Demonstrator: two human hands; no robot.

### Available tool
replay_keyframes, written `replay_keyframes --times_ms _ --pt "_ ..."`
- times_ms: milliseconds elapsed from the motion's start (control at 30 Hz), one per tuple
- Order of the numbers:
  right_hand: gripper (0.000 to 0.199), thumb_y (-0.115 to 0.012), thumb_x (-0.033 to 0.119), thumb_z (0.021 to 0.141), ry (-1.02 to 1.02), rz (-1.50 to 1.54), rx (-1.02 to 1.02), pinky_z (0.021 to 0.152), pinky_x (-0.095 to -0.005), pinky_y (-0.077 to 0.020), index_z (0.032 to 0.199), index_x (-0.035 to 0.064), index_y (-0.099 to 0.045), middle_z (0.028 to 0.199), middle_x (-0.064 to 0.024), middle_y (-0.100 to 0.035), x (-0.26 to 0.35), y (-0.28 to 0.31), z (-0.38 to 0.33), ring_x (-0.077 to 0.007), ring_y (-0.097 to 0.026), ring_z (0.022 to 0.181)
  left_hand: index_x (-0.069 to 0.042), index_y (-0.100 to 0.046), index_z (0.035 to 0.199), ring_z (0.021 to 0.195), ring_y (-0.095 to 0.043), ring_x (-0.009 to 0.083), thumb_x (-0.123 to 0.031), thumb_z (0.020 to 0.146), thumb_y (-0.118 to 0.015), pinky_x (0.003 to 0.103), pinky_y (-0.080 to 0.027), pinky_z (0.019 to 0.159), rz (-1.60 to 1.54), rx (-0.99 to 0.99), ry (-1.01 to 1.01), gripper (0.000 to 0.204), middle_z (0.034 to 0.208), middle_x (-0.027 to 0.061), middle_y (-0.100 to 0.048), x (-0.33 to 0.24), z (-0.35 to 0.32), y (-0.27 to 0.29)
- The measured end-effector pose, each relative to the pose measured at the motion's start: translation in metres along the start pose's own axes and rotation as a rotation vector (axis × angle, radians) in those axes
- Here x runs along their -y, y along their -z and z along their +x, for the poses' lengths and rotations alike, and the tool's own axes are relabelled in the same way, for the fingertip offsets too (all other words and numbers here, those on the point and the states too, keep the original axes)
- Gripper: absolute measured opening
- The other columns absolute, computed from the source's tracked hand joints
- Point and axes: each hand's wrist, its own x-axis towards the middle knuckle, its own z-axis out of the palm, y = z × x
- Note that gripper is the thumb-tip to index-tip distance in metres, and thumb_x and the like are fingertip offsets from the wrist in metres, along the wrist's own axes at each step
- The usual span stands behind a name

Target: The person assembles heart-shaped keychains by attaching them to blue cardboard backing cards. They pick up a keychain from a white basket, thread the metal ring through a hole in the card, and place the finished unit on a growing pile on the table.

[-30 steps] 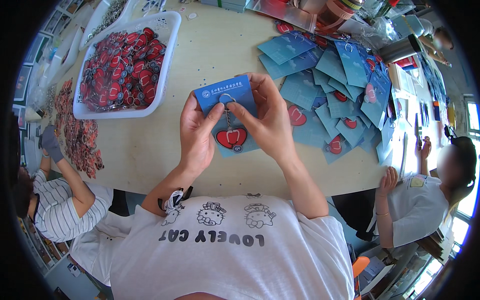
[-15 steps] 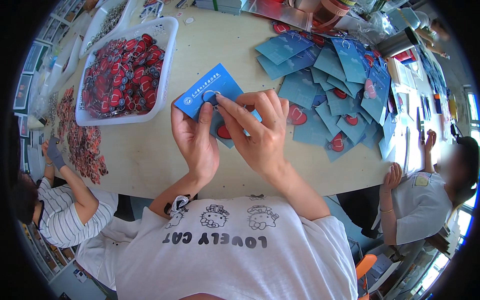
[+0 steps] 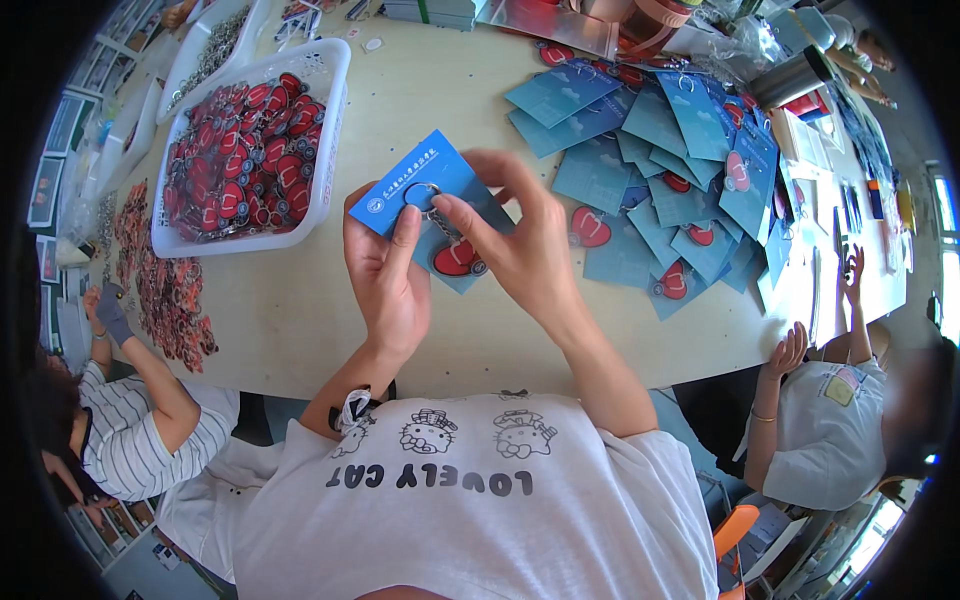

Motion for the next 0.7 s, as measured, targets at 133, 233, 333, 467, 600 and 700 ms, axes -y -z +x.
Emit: replay_keyframes --times_ms 133,233,333,467,600,700 --pt "0.024 -0.073 0.017 0.084 -0.12 0.186 0.1 0.052 -0.0213 -0.0411 0.09 -0.0016 -0.06 0.069 -0.0037 -0.061 -0.012 0.001 -0.002 -0.0041 -0.054 0.057 -0.001 -0.045 0.117 0.105 -0.051 0.0103 -0.006 0.094 -0.057 0.029 -0.04 0.093 -0.041 0.039 0.126 0.026 0.11 0.0055 -0.054 -0.002 0.004 0.003" --pt "0.023 -0.073 0.016 0.085 -0.211 0.237 0.1 0.054 -0.0213 -0.0432 0.091 -0.0019 -0.059 0.073 -0.0035 -0.062 -0.011 0.002 -0.003 -0.0042 -0.055 0.06 -0.002 -0.045 0.115 0.107 -0.051 0.01 -0.006 0.094 -0.058 0.029 -0.04 0.093 -0.034 0.071 0.207 0.025 0.111 0.0056 -0.054 -0.004 0.008 0.008" --pt "0.024 -0.073 0.015 0.085 -0.193 0.26 0.078 0.057 -0.0204 -0.045 0.094 -0.0022 -0.059 0.077 -0.0037 -0.064 -0.01 0.002 -0.004 -0.0043 -0.056 0.065 -0.002 -0.046 0.116 0.108 -0.051 0.0109 -0.006 0.094 -0.058 0.03 -0.04 0.094 -0.07 0.096 0.295 0.026 0.112 0.0058 -0.055 -0.007 0.011 0.009" --pt "0.027 -0.073 0.015 0.085 -0.189 0.268 0.095 0.06 -0.0206 -0.0472 0.099 -0.0023 -0.057 0.081 -0.0045 -0.065 -0.011 0.004 -0.004 -0.0051 -0.058 0.071 -0.003 -0.046 0.12 0.109 -0.052 0.0129 -0.007 0.093 -0.058 0.031 -0.04 0.096 -0.154 0.066 0.418 0.03 0.114 0.0063 -0.056 -0.012 0.011 0.007" --pt "0.03 -0.073 0.015 0.085 -0.248 0.336 0.146 0.063 -0.022 -0.0484 0.103 -0.0019 -0.055 0.085 -0.006 -0.065 -0.01 0.009 -0.002 -0.0063 -0.059 0.075 -0.002 -0.045 0.122 0.108 -0.053 0.0138 -0.007 0.093 -0.059 0.032 -0.04 0.097 -0.195 0.113 0.544 0.032 0.115 0.007 -0.057 -0.018 0.017 0.009" --pt "0.036 -0.074 0.01 0.081 -0.186 0.359 0.06 0.072 -0.0269 -0.0483 0.109 -0.0003 -0.055 0.09 -0.0057 -0.063 -0.011 0.005 -0.004 -0.0115 -0.06 0.082 -0.003 -0.046 0.12 0.107 -0.054 0.0131 -0.006 0.094 -0.058 0.031 -0.041 0.095 -0.165 0.139 0.509 0.029 0.114 0.0068 -0.057 -0.016 0.017 0.008"
